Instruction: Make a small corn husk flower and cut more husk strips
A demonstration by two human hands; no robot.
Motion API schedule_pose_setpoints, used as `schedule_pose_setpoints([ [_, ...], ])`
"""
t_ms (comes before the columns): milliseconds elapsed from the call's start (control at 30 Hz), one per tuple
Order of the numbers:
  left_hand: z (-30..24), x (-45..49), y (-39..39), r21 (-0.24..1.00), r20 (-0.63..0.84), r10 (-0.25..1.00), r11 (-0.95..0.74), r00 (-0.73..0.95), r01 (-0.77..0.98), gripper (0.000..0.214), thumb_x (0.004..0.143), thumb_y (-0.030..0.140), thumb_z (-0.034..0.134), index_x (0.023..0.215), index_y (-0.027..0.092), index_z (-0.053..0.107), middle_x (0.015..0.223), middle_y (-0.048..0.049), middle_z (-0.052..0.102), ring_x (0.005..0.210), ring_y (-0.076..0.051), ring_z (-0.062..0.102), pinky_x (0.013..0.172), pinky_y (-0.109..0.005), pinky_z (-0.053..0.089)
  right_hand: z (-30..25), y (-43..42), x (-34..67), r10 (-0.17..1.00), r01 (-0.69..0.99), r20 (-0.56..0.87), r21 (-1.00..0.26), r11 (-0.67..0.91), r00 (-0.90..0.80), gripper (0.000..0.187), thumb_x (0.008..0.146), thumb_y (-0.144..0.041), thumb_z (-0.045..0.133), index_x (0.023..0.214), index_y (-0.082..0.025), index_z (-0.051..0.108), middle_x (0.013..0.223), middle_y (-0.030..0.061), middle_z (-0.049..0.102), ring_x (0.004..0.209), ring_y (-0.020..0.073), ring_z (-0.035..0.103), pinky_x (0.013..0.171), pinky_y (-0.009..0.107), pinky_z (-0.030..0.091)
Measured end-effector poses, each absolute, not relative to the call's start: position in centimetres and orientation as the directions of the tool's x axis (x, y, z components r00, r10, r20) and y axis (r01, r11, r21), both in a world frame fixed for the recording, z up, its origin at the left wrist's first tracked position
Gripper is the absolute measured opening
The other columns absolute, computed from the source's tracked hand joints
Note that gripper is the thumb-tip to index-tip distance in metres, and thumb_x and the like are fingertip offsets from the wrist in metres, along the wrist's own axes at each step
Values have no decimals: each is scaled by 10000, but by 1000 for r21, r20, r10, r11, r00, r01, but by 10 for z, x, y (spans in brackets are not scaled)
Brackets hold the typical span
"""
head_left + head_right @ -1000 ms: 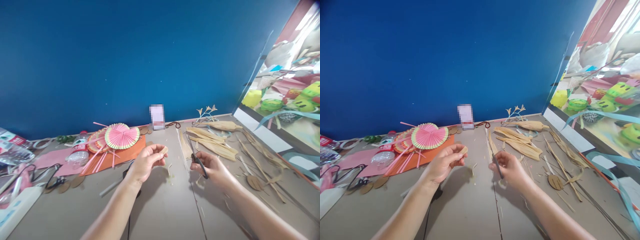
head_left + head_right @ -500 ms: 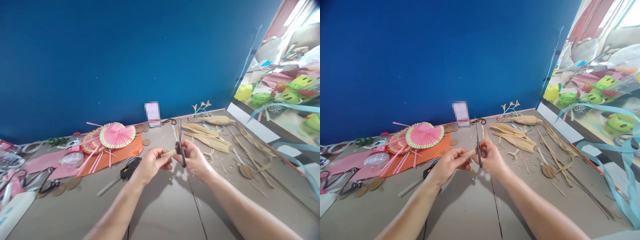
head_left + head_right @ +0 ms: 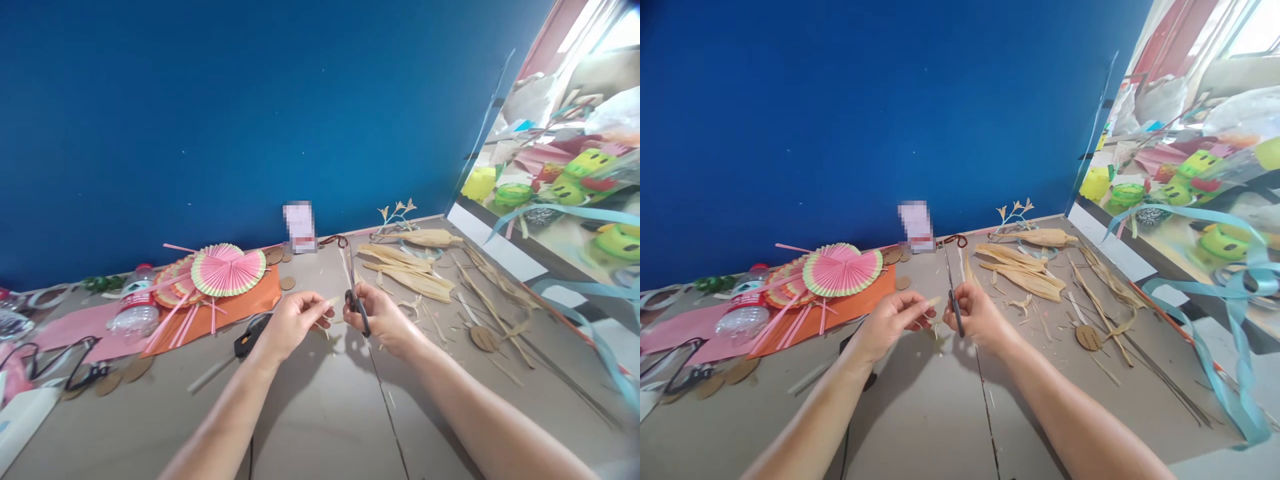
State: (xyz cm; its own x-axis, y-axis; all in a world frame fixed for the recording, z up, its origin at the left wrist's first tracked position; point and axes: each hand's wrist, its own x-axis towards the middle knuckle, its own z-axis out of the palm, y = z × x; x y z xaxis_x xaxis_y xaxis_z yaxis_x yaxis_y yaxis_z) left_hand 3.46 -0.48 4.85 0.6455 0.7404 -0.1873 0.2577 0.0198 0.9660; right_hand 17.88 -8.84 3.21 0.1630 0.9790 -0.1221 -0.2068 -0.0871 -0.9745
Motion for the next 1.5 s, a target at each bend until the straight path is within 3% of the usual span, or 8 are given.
schedule_pose_setpoints([
  [200, 48, 29, 3, 974, -227, 765, 173, 602, 147, 220, 654, 349, 636, 639, 130, 619, 519, 29, 529, 403, -39, 423, 421, -166, 331, 18, -82, 182, 961, -29, -192, -981, -190, 199, 376, 536, -320, 720, 679, -185, 399, 521, -84, 454, 448, 54, 373, 443, 189, 266],
  [367, 46, 32, 0, 936, -290, 762, 353, 579, 3, 215, 649, 319, 646, 783, 153, 616, 636, -13, 625, 501, -75, 521, 460, -170, 388, 20, -85, 180, 974, 16, -105, -994, -111, 201, 353, 630, -436, 644, 726, -177, 425, 572, -58, 456, 475, 62, 367, 442, 193, 267],
  [467, 44, 36, -4, 938, -269, 821, 343, 503, -58, 210, 614, 302, 670, 757, 153, 634, 810, -45, 650, 660, -111, 567, 535, -193, 441, 22, -89, 175, 987, 36, -122, -991, -126, 103, 365, 632, -460, 639, 722, -164, 444, 581, -46, 447, 486, 64, 372, 444, 191, 280],
  [533, 43, 38, -6, 935, -260, 860, 338, 438, -108, 204, 578, 288, 693, 727, 156, 647, 796, -27, 636, 710, -116, 560, 587, -206, 460, 20, -91, 171, 992, 27, -109, -993, -111, 67, 364, 641, -467, 628, 724, -163, 446, 586, -48, 432, 480, 59, 363, 444, 190, 282],
  [700, 40, 40, -9, 920, -259, 865, 357, 430, -163, 203, 578, 292, 697, 723, 161, 643, 681, 8, 600, 646, -91, 536, 598, -209, 461, 16, -90, 165, 995, 33, -78, -996, -80, 57, 351, 668, -468, 598, 732, -162, 438, 606, -47, 430, 469, 49, 345, 440, 190, 276],
  [967, 41, 41, -9, 949, -241, 860, 306, 450, -77, 230, 588, 302, 694, 702, 148, 567, 632, 21, 607, 554, -110, 607, 592, -216, 439, 14, -91, 161, 995, 3, -85, -996, -85, 52, 331, 659, -451, 604, 698, -170, 434, 538, -73, 381, 453, 50, 319, 433, 188, 249],
  [1233, 43, 38, -8, 980, -144, 874, 190, 464, -52, 198, 629, 309, 659, 681, 148, 556, 610, 6, 607, 613, -108, 583, 573, -195, 422, 7, -90, 163, 993, -31, -107, -994, -106, 57, 325, 655, -437, 620, 670, -167, 439, 513, -60, 444, 447, 55, 373, 432, 178, 272],
  [1500, 47, 39, -9, 964, -189, 861, 254, 472, -76, 183, 638, 304, 646, 645, 157, 536, 592, 28, 580, 601, -92, 557, 523, -174, 413, 10, -90, 163, 989, -51, -130, -991, -127, 73, 290, 645, -365, 636, 636, -165, 426, 490, -50, 486, 433, 56, 404, 420, 171, 284],
])
